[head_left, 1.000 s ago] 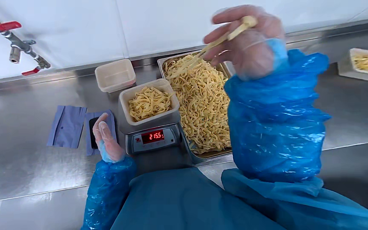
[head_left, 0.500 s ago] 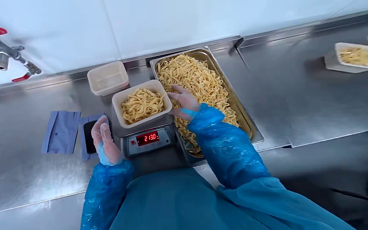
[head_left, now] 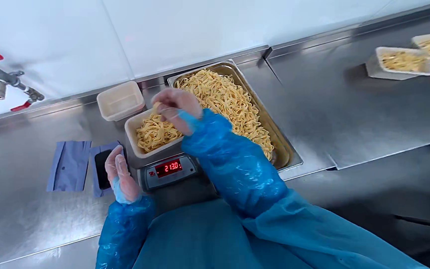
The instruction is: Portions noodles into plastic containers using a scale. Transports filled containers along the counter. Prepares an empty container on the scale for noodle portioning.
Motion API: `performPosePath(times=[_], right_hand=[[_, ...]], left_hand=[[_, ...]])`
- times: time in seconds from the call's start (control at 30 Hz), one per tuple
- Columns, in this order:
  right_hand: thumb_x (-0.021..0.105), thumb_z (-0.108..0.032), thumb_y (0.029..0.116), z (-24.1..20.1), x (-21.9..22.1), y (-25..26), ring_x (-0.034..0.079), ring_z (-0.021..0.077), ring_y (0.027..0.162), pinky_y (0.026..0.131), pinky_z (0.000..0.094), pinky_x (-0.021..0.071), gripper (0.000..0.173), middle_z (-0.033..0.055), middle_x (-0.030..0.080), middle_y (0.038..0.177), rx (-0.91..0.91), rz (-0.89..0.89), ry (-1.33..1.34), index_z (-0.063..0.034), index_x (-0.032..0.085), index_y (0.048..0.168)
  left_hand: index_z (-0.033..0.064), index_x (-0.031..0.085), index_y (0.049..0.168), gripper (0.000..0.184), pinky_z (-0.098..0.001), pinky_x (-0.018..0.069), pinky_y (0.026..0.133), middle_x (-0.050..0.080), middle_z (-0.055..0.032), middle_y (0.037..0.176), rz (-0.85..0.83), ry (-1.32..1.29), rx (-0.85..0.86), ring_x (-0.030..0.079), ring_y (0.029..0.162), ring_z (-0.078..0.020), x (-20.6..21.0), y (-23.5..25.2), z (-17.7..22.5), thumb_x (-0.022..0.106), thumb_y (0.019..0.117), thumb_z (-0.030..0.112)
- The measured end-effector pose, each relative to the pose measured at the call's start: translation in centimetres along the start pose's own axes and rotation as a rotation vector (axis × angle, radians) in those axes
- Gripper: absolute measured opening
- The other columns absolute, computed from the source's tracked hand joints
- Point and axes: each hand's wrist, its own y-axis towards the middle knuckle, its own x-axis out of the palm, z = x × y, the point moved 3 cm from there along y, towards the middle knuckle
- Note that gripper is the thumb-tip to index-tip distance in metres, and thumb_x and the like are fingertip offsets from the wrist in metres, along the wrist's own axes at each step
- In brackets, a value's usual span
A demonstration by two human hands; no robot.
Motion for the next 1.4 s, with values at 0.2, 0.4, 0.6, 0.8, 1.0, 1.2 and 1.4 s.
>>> performPosePath(times=[0.2, 0.4, 0.6, 0.8, 1.0, 1.2, 1.4], right_hand=[[0.057, 0.002, 0.0940, 1.2, -4.1, -2.0, 0.069, 0.0277, 0.104, 0.086, 0.0441, 0.0590, 0.058, 0.0168, 0.061, 0.140, 0.027, -0.221, -0.388, -0.0146, 0.055, 0.149], [0.073, -0.034, 0.0950, 13.6, -9.9, -7.9, 0.061, 0.0444, 0.125, 0.102, 0.0699, 0.0466, 0.065, 0.0234, 0.062, 0.138, 0.582, -0.235, -0.722, -0.0187, 0.050, 0.153], [0.056, -0.013, 0.1036, 13.8, -8.3, -11.7, 0.067, 0.0396, 0.115, 0.098, 0.0640, 0.0520, 0.025, 0.0205, 0.068, 0.126, 0.560, -0.123, -0.740, -0.0051, 0.072, 0.121], [0.063, -0.015, 0.0993, 5.4, -12.8, -10.4, 0.069, 0.0172, 0.081, 0.077, 0.0392, 0.0584, 0.018, 0.0102, 0.073, 0.096, 0.287, 0.366, -0.447, -0.0052, 0.073, 0.109], [0.076, -0.035, 0.0916, 16.3, -9.8, -8.8, 0.060, 0.0495, 0.123, 0.098, 0.0734, 0.0471, 0.064, 0.0283, 0.060, 0.136, 0.749, -0.121, -0.756, -0.0134, 0.055, 0.148], [0.052, -0.017, 0.1047, 12.5, -11.7, -10.4, 0.065, 0.0429, 0.116, 0.098, 0.0676, 0.0484, 0.031, 0.0216, 0.070, 0.122, 0.716, 0.088, -0.740, -0.0086, 0.070, 0.128], [0.053, -0.016, 0.1020, 1.9, -14.5, -8.7, 0.064, 0.0112, 0.071, 0.067, 0.0325, 0.0561, 0.027, 0.0056, 0.072, 0.091, 0.249, 0.378, -0.404, -0.0075, 0.073, 0.117]], left_hand=[[0.0000, 0.055, 0.135, 0.043, -0.0359, 0.0474, 0.106, 0.059, -0.0102, 0.140, 0.016, 0.028, 0.041, 0.056, 0.128, -0.0169, -2.2, 0.4, -0.5, 0.042, 0.1064, 0.029], [0.0007, 0.054, 0.138, 0.045, -0.0380, 0.0424, 0.110, 0.056, -0.0106, 0.144, 0.076, 0.076, -0.079, 0.050, 0.134, -0.0171, -3.0, -0.5, -1.0, 0.041, 0.1057, 0.029], [-0.0018, 0.054, 0.134, 0.040, -0.0335, 0.0481, 0.107, 0.057, -0.0106, 0.139, -0.059, -0.057, 0.076, 0.055, 0.128, -0.0162, -0.5, -1.3, -1.0, 0.051, 0.1044, 0.025], [0.0008, 0.057, 0.132, 0.038, -0.0349, 0.0471, 0.108, 0.058, -0.0099, 0.139, -0.068, -0.029, 0.067, 0.054, 0.130, -0.0169, 0.0, -1.2, -1.1, 0.050, 0.1034, 0.025], [0.0023, 0.059, 0.131, 0.037, -0.0360, 0.0477, 0.108, 0.057, -0.0103, 0.140, -0.080, -0.083, 0.088, 0.054, 0.131, -0.0192, -0.1, -1.4, -1.4, 0.051, 0.1037, 0.025], [-0.0028, 0.055, 0.134, 0.039, -0.0310, 0.0488, 0.104, 0.056, -0.0118, 0.141, 0.000, -0.048, 0.027, 0.056, 0.127, -0.0150, -2.4, -1.5, -0.9, 0.049, 0.1029, 0.021], [-0.0020, 0.055, 0.134, 0.038, -0.0298, 0.0485, 0.104, 0.056, -0.0108, 0.140, -0.021, -0.060, 0.014, 0.056, 0.126, -0.0138, -1.5, -1.6, -0.1, 0.048, 0.1032, 0.019]])
